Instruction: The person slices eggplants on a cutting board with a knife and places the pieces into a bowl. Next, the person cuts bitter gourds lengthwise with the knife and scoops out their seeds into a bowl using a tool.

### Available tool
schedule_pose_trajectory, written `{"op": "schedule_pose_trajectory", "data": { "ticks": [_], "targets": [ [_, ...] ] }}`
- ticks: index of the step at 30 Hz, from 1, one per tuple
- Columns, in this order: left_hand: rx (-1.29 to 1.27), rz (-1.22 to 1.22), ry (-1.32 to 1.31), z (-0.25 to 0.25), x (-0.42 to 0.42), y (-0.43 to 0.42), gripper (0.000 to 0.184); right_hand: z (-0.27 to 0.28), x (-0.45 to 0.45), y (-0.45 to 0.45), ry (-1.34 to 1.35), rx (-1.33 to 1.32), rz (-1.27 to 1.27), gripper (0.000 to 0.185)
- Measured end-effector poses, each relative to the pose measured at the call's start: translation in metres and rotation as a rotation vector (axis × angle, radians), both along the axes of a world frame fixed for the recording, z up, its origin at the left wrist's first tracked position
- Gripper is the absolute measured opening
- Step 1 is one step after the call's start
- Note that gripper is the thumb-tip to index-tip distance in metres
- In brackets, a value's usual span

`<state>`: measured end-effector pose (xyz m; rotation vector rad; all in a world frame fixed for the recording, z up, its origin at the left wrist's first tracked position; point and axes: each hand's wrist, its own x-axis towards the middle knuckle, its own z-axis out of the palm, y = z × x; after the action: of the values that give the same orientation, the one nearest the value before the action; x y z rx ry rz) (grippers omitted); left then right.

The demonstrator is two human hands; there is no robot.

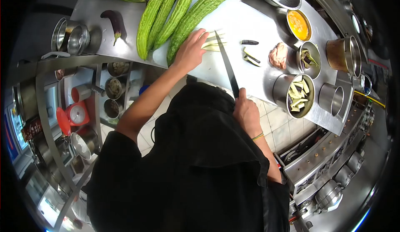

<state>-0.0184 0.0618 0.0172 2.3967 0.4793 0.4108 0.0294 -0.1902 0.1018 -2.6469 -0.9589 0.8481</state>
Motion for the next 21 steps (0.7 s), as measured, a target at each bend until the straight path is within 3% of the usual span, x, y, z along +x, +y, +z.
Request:
{"op": "schedule_pose_trajectory", "data": {
  "ticks": [6, 8, 11, 14, 17, 20, 21],
  "targets": [
    [0.014, -0.092, 0.026, -0.002, 0.008, 0.009, 0.036, -0.007, -0.002, 0.016, 0.084, -0.076, -0.011, 0.022],
    [0.051, -0.096, -0.039, -0.008, 0.008, 0.011, 0.032, -0.028, -0.004, 0.018, -0.038, 0.042, 0.068, 0.022],
    [0.072, -0.117, 0.057, 0.002, 0.016, 0.011, 0.028, -0.054, 0.013, 0.050, -0.002, 0.077, 0.067, 0.027],
    [0.161, -0.170, 0.064, 0.014, 0.017, 0.002, 0.023, -0.043, 0.028, 0.050, 0.118, 0.173, 0.003, 0.024],
    [0.267, -0.124, 0.251, 0.003, 0.018, -0.006, 0.029, -0.027, 0.037, 0.015, 0.334, 0.385, -0.136, 0.035],
    [0.172, -0.106, 0.339, -0.002, 0.024, 0.006, 0.029, -0.015, 0.044, -0.035, 0.341, 0.443, -0.293, 0.051],
    [0.048, -0.078, 0.298, 0.003, 0.030, 0.011, 0.027, -0.028, 0.044, -0.058, 0.239, 0.523, -0.290, 0.049]
  ]
}}
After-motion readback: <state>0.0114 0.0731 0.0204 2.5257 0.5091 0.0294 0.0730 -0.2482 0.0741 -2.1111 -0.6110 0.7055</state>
